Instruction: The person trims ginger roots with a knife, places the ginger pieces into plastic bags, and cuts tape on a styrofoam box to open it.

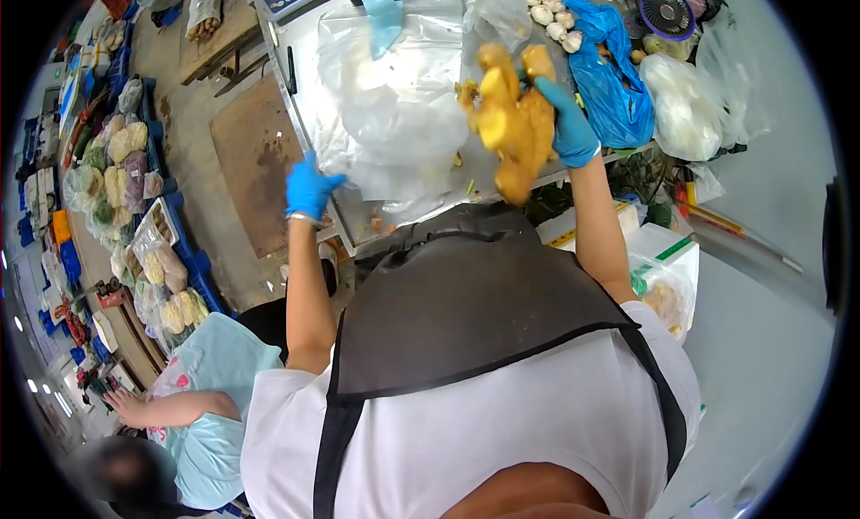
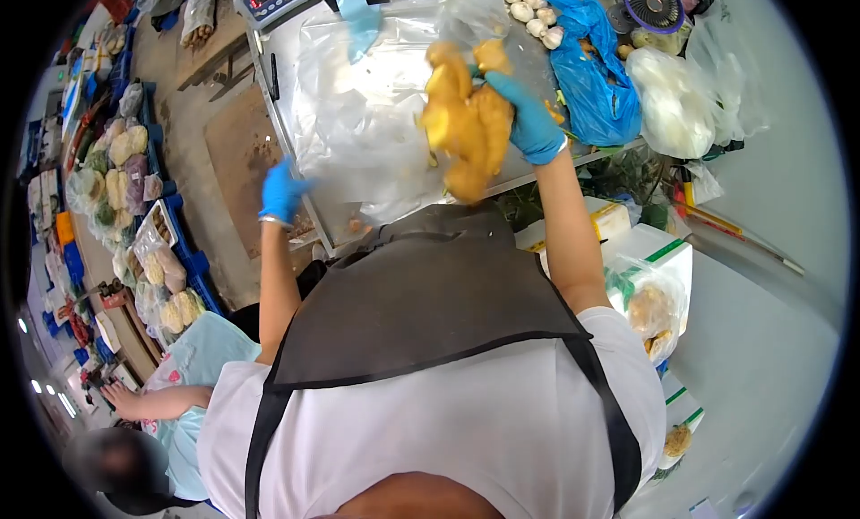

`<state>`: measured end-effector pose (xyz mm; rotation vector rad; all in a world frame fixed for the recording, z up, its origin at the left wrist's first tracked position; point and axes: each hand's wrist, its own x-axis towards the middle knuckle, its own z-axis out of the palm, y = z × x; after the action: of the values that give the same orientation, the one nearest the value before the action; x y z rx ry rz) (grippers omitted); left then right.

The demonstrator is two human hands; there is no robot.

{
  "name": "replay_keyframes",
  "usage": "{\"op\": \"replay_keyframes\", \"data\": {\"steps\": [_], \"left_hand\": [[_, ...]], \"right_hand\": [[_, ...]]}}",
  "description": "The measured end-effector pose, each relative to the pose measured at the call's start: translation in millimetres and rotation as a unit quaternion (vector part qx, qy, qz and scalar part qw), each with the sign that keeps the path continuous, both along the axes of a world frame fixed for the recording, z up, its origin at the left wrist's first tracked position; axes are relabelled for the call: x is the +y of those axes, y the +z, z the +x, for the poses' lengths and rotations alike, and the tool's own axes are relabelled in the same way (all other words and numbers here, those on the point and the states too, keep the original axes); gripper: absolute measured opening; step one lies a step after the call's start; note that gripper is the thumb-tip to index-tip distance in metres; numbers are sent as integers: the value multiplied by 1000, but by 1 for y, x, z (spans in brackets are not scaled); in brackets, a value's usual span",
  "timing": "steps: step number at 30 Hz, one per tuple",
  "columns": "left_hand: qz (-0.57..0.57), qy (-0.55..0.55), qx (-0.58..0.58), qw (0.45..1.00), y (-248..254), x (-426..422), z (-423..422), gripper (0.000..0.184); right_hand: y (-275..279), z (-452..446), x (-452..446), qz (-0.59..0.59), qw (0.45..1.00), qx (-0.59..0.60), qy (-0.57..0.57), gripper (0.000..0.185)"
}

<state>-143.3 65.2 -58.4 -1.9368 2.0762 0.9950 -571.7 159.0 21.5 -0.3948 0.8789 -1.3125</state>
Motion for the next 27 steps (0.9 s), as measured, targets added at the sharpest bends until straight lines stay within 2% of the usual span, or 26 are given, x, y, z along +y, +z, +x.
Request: {"op": "replay_keyframes", "data": {"steps": [1, 2, 4, 6, 8, 9, 10, 11, 12, 13, 16, 17, 18, 20, 22, 23, 25, 26, 27], "left_hand": [[-150, 32, 28, 988, 16, 0, 0, 72], [-297, 63, 55, 951, 32, -1, -1, 75], [-349, 101, 199, 910, 116, -3, -65, 71], [-373, 57, 185, 908, 104, -21, -111, 87], [-309, 18, -32, 950, 73, -34, -144, 109], [-252, 13, -88, 964, 49, -40, -140, 121], [-203, 27, -122, 971, 26, -41, -128, 119], [-120, 43, -90, 988, 3, -49, -112, 100], [-142, 87, -37, 985, -74, -62, -78, 67], [-137, -18, -47, 989, -66, -53, -63, 40], [-80, 76, 137, 984, -63, -33, -47, 32], [29, 210, 295, 932, -33, -20, -59, 31], [50, 217, 315, 922, -15, -12, -62, 30], [83, 223, 359, 903, 17, -5, -66, 28], [85, 243, 408, 876, 65, 4, -68, 27], [83, 254, 440, 857, 84, 7, -65, 28], [43, 263, 505, 821, 124, 16, -61, 29], [5, 264, 536, 802, 145, 25, -59, 30], [-16, 249, 487, 837, 169, 34, -61, 32]], "right_hand": [[-2, -1, -9, -13, 999, 20, -29, 40], [-1, -1, -14, -25, 997, 40, -58, 38], [7, 9, -25, -47, 989, 116, -77, 39], [-3, 11, -38, -36, 981, 176, -66, 40], [-8, 18, -46, -30, 982, 179, -52, 42], [-7, 21, -44, -26, 983, 177, -46, 42], [-4, 24, -41, -21, 983, 175, -43, 42], [3, 30, -37, -25, 985, 154, -69, 41], [5, 30, -36, -29, 986, 145, -81, 41], [4, 32, -30, -26, 987, 134, -90, 41], [9, 47, -20, -38, 988, 93, -119, 42], [14, 57, -20, -50, 988, 88, -119, 42], [16, 64, -21, -64, 987, 83, -119, 42], [22, 75, -26, -124, 964, 233, -8, 52], [48, 92, -31, -200, 897, 371, 135, 60], [37, 99, -35, -247, 846, 419, 217, 66], [4, 114, -38, -294, 704, 533, 366, 74], [17, 127, -43, -201, 597, 577, 519, 68], [-7, 136, -40, -227, 556, 588, 541, 65]]}}
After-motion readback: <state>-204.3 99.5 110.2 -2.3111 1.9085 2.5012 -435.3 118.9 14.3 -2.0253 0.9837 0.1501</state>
